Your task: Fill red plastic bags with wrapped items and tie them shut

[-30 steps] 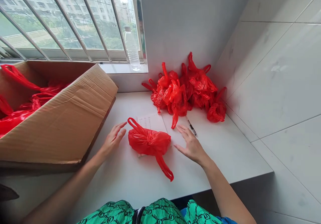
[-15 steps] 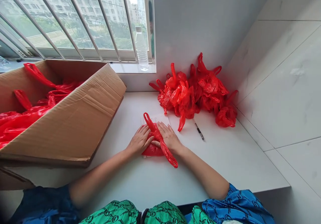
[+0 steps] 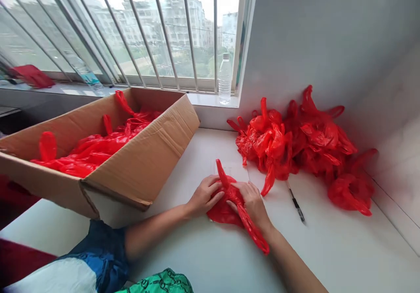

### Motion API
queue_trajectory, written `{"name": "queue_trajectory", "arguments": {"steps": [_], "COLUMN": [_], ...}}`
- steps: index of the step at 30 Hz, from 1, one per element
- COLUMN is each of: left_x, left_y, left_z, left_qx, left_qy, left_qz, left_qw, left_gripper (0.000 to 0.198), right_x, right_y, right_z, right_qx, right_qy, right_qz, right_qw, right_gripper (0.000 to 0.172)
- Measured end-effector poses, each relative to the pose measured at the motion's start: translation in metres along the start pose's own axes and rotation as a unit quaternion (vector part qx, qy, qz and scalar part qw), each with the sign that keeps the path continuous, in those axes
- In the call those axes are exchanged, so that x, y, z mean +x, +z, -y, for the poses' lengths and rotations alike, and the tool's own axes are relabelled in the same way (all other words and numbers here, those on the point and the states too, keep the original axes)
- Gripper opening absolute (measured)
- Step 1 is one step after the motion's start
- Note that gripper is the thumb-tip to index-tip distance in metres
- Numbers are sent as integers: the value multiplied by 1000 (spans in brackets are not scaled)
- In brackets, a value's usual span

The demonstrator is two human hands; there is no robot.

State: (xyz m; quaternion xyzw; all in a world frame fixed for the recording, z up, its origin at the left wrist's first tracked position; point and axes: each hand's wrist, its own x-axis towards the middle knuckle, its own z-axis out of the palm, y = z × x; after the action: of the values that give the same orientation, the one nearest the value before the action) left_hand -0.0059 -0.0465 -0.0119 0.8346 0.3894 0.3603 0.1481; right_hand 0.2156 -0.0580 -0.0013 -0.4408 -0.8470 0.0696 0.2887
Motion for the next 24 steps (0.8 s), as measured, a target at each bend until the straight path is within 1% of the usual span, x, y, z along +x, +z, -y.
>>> {"name": "queue_trajectory", "arguments": {"steps": [1, 2, 3, 4, 6, 7, 8, 9, 11, 13, 15, 17, 18, 19, 20, 21, 22, 23, 24], "left_x": [-1, -3, -5, -6, -10, -12, -13, -15, -18, -21, -27, -36, -41, -46, -50, -53, -55, -55, -54], "left_y": [-7, -14, -22, -30, -45, -52, -59, -65, -80, -100, -128, -164, -184, -205, -226, -247, -268, -287, -306], "left_z": [-5, -12, -19, -27, -43, -51, -58, -65, -78, -88, -96, -101, -102, -102, -101, -100, -97, -94, -89], "left_qx": [-20, -40, -59, -77, -103, -110, -115, -118, -127, -136, -154, -187, -204, -215, -217, -204, -172, -120, -52], "left_qy": [-7, -12, -17, -21, -26, -24, -17, -7, 12, 15, 2, -37, -70, -108, -156, -199, -224, -232, -226], "left_qz": [-18, -28, -26, -14, 31, 57, 80, 101, 135, 153, 162, 147, 112, 53, -24, -136, -261, -369, -454], "left_qw": [1000, 999, 998, 997, 994, 992, 990, 988, 983, 979, 975, 971, 970, 969, 963, 949, 923, 892, 860], "left_gripper": [28, 28, 32, 39, 63, 71, 74, 72, 58, 48, 43, 37, 37, 39, 40, 42, 44, 47, 49], "right_x": [-1, -1, -1, -2, -1, -1, -1, -1, -3, -6, -13, -21, -26, -32, -37, -43, -48, -53, -57], "right_y": [-7, -15, -24, -33, -49, -55, -60, -64, -68, -70, -70, -69, -69, -67, -66, -64, -62, -60, -57], "right_z": [3, 8, 14, 21, 39, 48, 57, 65, 79, 87, 87, 79, 71, 62, 52, 42, 31, 21, 12], "right_qx": [18, 41, 67, 97, 152, 175, 193, 207, 239, 283, 312, 300, 283, 264, 246, 227, 209, 191, 178], "right_qy": [-5, -8, -7, -4, -1, -5, -10, -16, -32, -45, -31, 17, 43, 68, 92, 115, 139, 162, 181], "right_qz": [-12, -13, -4, 10, 42, 52, 55, 51, 39, 40, 35, 10, -1, -11, -17, -17, -17, -15, -10], "right_qw": [1000, 999, 998, 995, 987, 983, 980, 977, 970, 957, 949, 954, 958, 962, 965, 967, 968, 968, 967], "right_gripper": [28, 20, 17, 17, 16, 16, 16, 17, 22, 29, 37, 40, 37, 32, 30, 29, 30, 32, 35]}}
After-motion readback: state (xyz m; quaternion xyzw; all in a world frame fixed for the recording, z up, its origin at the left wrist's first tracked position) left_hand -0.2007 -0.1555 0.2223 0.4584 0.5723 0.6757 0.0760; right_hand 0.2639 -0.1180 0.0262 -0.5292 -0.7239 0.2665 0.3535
